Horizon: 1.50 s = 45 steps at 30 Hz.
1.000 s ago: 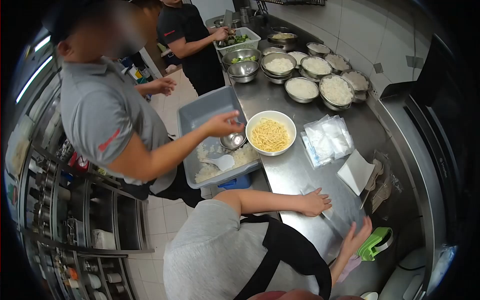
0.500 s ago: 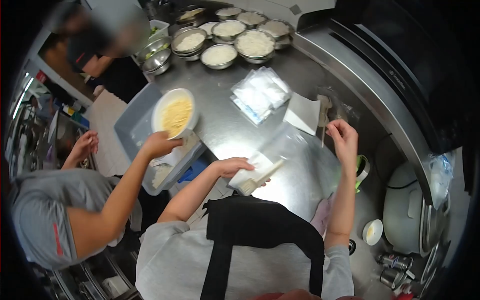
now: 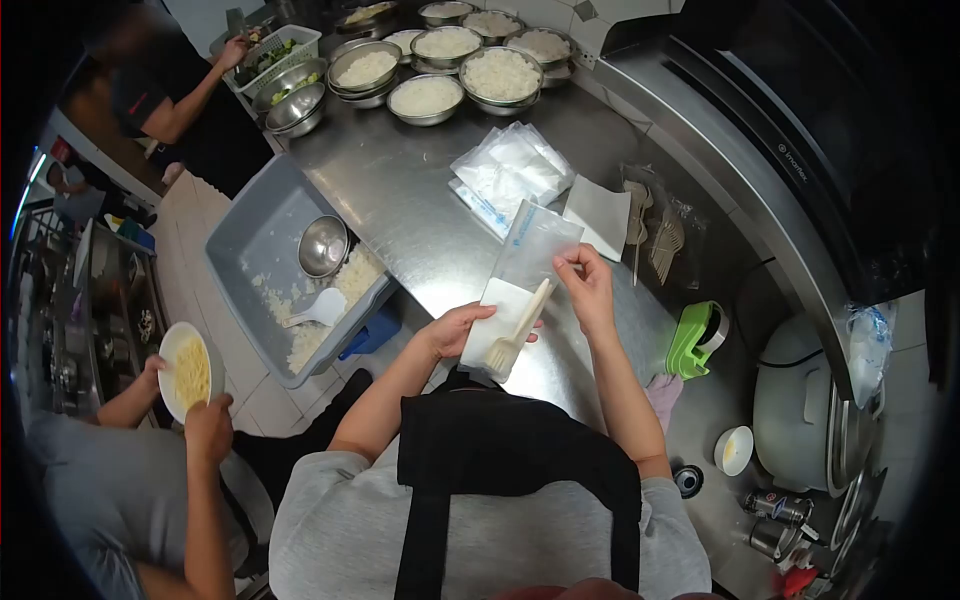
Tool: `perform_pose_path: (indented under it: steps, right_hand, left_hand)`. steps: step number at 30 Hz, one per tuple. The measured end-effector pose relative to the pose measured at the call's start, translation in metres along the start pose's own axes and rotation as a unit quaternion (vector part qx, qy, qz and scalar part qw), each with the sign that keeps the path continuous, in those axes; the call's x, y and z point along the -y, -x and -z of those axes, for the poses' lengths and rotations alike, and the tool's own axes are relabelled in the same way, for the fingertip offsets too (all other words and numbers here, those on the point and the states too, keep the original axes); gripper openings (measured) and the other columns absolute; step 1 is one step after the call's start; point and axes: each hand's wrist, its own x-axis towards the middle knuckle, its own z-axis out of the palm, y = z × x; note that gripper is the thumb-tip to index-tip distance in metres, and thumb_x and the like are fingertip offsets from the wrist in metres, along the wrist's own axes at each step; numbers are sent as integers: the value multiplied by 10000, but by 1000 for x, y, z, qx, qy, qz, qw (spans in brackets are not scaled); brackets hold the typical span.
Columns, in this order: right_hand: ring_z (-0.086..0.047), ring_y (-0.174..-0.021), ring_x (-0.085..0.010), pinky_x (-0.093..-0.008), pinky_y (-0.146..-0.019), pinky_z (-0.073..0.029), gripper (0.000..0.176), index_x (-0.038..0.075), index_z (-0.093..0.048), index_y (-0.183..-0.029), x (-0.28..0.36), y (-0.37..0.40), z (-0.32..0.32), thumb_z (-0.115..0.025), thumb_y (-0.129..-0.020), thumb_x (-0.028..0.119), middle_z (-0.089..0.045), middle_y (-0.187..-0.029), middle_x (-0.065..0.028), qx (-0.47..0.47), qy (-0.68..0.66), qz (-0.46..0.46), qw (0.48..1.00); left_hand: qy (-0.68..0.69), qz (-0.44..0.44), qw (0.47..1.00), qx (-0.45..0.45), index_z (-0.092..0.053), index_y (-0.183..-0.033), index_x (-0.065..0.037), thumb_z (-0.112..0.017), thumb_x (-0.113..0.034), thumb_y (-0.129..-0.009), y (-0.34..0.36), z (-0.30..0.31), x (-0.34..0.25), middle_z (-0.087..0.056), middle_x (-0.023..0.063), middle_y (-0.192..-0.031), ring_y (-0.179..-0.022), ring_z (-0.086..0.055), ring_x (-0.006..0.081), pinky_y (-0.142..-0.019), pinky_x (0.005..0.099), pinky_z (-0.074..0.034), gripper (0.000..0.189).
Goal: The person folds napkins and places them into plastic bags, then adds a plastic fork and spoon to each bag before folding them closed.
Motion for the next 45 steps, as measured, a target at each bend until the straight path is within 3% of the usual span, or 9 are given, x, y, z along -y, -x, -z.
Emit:
perform_pose_path:
  steps: [3, 12, 14, 18, 24, 33, 36, 37, 45]
  right_hand:
    - [-532, -813, -116, -256, -747, -425, 94, 11, -582, -771, 10, 0, -2, -622, -783, 95, -558, -970, -36, 8, 13, 118, 993]
    - [-530, -863, -95, -224, -751, -409, 108, 12, -610, -873, 16, 12, 15, -605, -811, 101, -601, -946, -42, 66, -210, -49, 974]
    - [-556, -811, -100, -236, -745, -423, 127, -2, -620, -851, 25, 25, 19, -602, -818, 119, -629, -896, -67, 151, -233, -174, 945]
    - [-548, -692, -74, -219, -637, -425, 150, -21, -649, -829, 13, 27, 8, -577, -828, 111, -637, -756, -38, 67, -126, -46, 989]
    - [-537, -644, -68, -206, -589, -417, 172, -40, -649, -830, 14, 19, 6, -599, -822, 125, -634, -724, -37, 27, -2, 8, 1000]
    - [-508, -610, -75, -209, -571, -405, 159, -42, -647, -814, 37, 17, -8, -622, -806, 115, -609, -685, -29, 31, 84, 60, 994]
    - [-479, -613, -71, -210, -552, -378, 115, -35, -638, -801, 31, 17, -20, -629, -794, 79, -586, -694, -33, 58, -4, 107, 993]
    - [-467, -613, -70, -212, -541, -367, 99, -30, -634, -792, 34, 18, -25, -629, -792, 69, -579, -695, -35, 75, -22, 106, 991]
    - [-462, -643, -82, -226, -566, -358, 76, -36, -603, -765, 54, 36, -95, -591, -802, 28, -568, -715, -42, 212, -43, 196, 957]
  left_hand:
    - [-10, 14, 999, 41, -166, -1374, -13, -468, -319, -888, -2, 0, 5, -367, 263, -1303, -1174, -422, 388, -993, 460, -332, 649]
    - [-37, 114, 988, 95, -202, -1377, -70, -449, -393, -896, -13, -22, 7, -436, 228, -1258, -1109, -495, 335, -932, 434, -407, 630]
    - [-47, 104, 989, 97, -207, -1374, -65, -430, -411, -900, -15, -20, 6, -432, 230, -1262, -1119, -490, 328, -933, 426, -408, 627]
    - [-19, 113, 990, 85, -243, -1353, -35, -445, -403, -899, -20, -18, 8, -443, 208, -1254, -1109, -503, 284, -923, 392, -417, 619]
    - [-293, -210, 915, -183, -484, -1162, 34, -600, -79, -830, -33, -29, -12, -604, 65, -1016, -881, -569, 83, -773, 213, -452, 369]
    - [-352, -275, 855, -265, -622, -910, 9, -504, -227, -911, -23, -26, -7, -584, -48, -781, -700, -477, 18, -614, 197, -417, 264]
    - [-410, -259, 828, -282, -614, -949, 19, -492, -262, -918, -3, -28, -7, -572, -62, -794, -743, -466, 21, -657, 205, -409, 308]
    - [-390, -342, 815, -259, -617, -997, -5, -478, -275, -924, -6, -24, -1, -456, -96, -674, -626, -372, 17, -542, 195, -327, 312]
    - [-388, -389, 772, -320, -599, -1017, 41, -514, -214, -907, 78, -48, 11, -591, -29, -844, -777, -475, 28, -664, 222, -417, 291]
